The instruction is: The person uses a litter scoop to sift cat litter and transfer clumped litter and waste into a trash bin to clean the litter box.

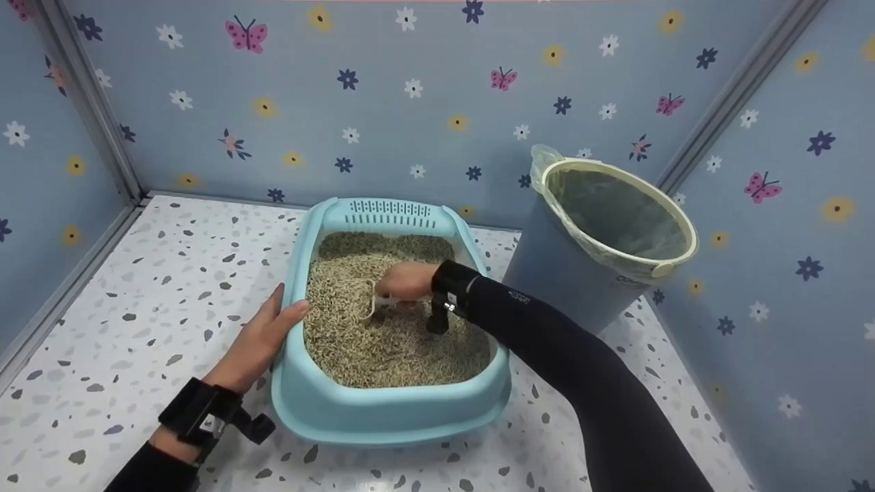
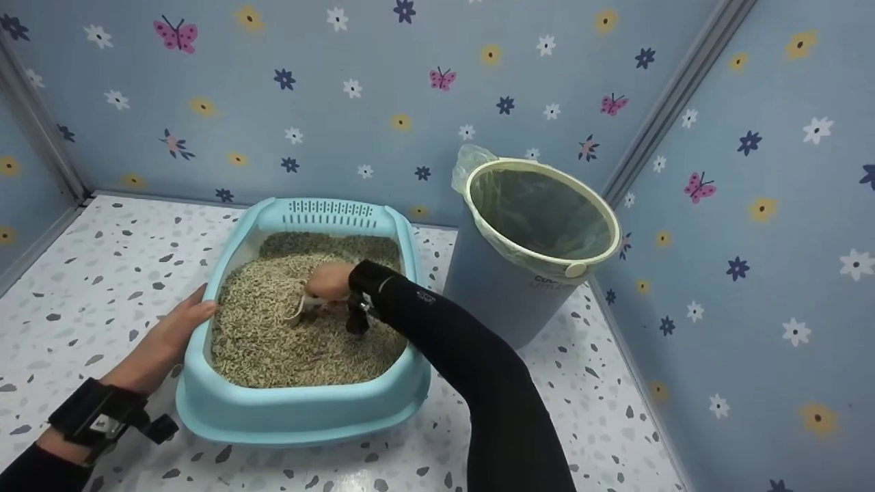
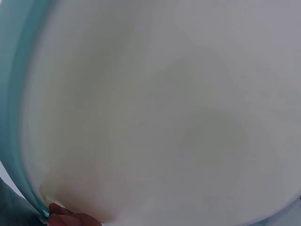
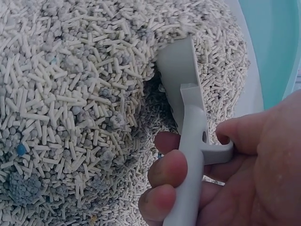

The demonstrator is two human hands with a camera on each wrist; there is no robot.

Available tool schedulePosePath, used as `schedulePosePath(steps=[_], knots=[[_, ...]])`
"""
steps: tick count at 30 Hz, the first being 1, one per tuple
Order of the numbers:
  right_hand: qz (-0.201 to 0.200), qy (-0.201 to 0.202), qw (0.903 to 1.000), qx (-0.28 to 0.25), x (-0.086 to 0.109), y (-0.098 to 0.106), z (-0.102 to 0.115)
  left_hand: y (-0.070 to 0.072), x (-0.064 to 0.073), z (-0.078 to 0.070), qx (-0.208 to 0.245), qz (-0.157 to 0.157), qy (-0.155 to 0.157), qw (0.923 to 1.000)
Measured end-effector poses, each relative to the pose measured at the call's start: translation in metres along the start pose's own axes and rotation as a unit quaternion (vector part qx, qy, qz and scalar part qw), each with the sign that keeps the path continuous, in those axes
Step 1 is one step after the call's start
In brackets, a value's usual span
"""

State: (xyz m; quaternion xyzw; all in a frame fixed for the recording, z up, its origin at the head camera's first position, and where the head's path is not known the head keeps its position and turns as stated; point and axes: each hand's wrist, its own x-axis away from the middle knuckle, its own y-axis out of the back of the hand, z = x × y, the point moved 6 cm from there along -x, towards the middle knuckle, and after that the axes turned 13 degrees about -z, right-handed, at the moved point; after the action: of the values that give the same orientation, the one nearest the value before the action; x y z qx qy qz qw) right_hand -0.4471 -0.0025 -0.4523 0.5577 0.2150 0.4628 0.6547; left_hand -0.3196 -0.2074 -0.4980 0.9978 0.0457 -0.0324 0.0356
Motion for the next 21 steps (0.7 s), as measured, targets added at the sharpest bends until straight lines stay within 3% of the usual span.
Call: schedulePosePath(steps=[5, 8, 12, 17, 21], knots=[[-0.007, 0.018, 0.9998, 0.008, 0.001, 0.002, 0.002, 0.0, 0.0, -0.001, 0.006, 0.003, -0.002, 1.0], [-0.011, -0.017, 0.9991, -0.038, 0.003, 0.003, -0.001, 0.0, 0.0, -0.001, 0.008, 0.007, -0.001, 0.9999], [-0.021, -0.079, 0.9912, -0.104, 0.006, 0.004, -0.006, -0.001, 0.0, 0.0, 0.0, 0.008, 0.003, 1.0], [-0.042, -0.098, 0.985, -0.136, 0.01, 0.009, -0.008, 0.0, -0.001, -0.002, -0.006, 0.008, 0.007, 0.9999], [-0.052, -0.128, 0.9744, -0.177, 0.015, 0.013, -0.01, -0.001, -0.001, -0.003, 0.001, 0.013, 0.007, 0.9999]])
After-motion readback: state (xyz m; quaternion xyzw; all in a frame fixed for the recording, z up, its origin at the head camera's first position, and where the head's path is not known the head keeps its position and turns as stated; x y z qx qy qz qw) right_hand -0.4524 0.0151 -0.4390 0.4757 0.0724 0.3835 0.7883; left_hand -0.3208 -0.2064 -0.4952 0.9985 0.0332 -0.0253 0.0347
